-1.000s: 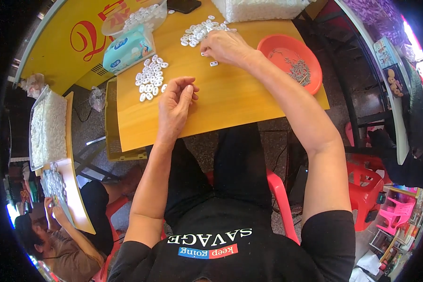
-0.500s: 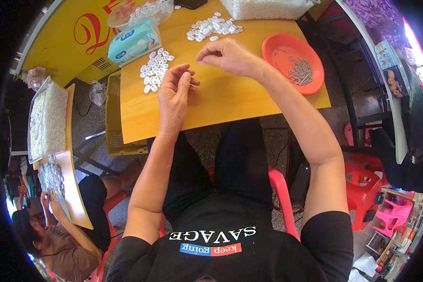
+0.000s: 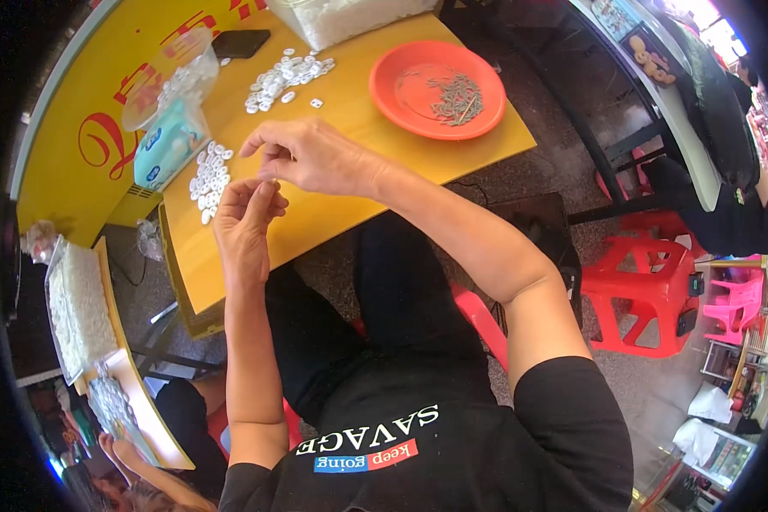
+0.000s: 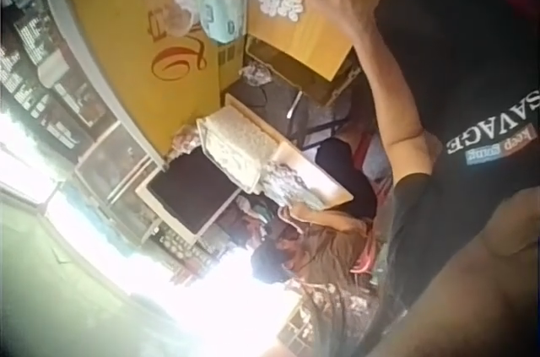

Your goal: Assembling small plastic components by manually inserting metal pins.

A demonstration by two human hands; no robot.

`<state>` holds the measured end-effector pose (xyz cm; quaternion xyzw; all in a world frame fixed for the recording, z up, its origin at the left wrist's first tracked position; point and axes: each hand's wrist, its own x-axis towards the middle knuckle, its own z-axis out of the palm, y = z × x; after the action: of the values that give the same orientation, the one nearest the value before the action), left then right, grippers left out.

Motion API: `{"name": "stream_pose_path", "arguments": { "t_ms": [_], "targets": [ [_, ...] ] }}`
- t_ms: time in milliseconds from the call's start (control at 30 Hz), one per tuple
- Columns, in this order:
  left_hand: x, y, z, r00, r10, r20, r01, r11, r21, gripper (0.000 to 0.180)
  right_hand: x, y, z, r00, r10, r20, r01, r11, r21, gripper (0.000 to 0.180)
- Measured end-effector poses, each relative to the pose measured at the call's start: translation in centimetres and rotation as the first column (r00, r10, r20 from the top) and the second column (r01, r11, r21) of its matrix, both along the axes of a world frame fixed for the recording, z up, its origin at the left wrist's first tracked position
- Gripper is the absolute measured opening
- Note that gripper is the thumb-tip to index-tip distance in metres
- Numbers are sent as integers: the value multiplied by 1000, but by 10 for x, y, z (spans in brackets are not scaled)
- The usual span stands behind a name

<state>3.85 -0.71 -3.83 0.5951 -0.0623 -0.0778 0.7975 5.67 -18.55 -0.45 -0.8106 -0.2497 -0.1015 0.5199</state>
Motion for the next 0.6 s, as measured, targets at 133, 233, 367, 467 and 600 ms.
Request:
{"name": "stream_pose_path", "arguments": {
  "t_ms": [133, 233, 367, 467, 600],
  "targets": [
    [-3, -18, -1, 994, -59, -91, 48, 991, -125, 20, -9, -10, -4, 999, -40, -19, 41, 997, 66, 22],
    [-2, -29, -5, 987, -103, -127, 88, 989, -117, 19, -12, -28, -2, 990, -93, 110, 96, 995, -17, 16],
    [-3, -40, -8, 983, -143, -115, 134, 987, -85, 19, -5, -87, 11, 936, -243, 255, 310, 912, -267, 13],
    [-5, -43, -10, 984, -158, -78, 151, 985, -86, 17, 8, -145, 0, 917, -307, 254, 395, 784, -478, 15],
    [-5, -41, -16, 986, -158, -61, 150, 982, -118, 16, 10, -169, -7, 934, -283, 218, 355, 671, -651, 17]
  ]
}}
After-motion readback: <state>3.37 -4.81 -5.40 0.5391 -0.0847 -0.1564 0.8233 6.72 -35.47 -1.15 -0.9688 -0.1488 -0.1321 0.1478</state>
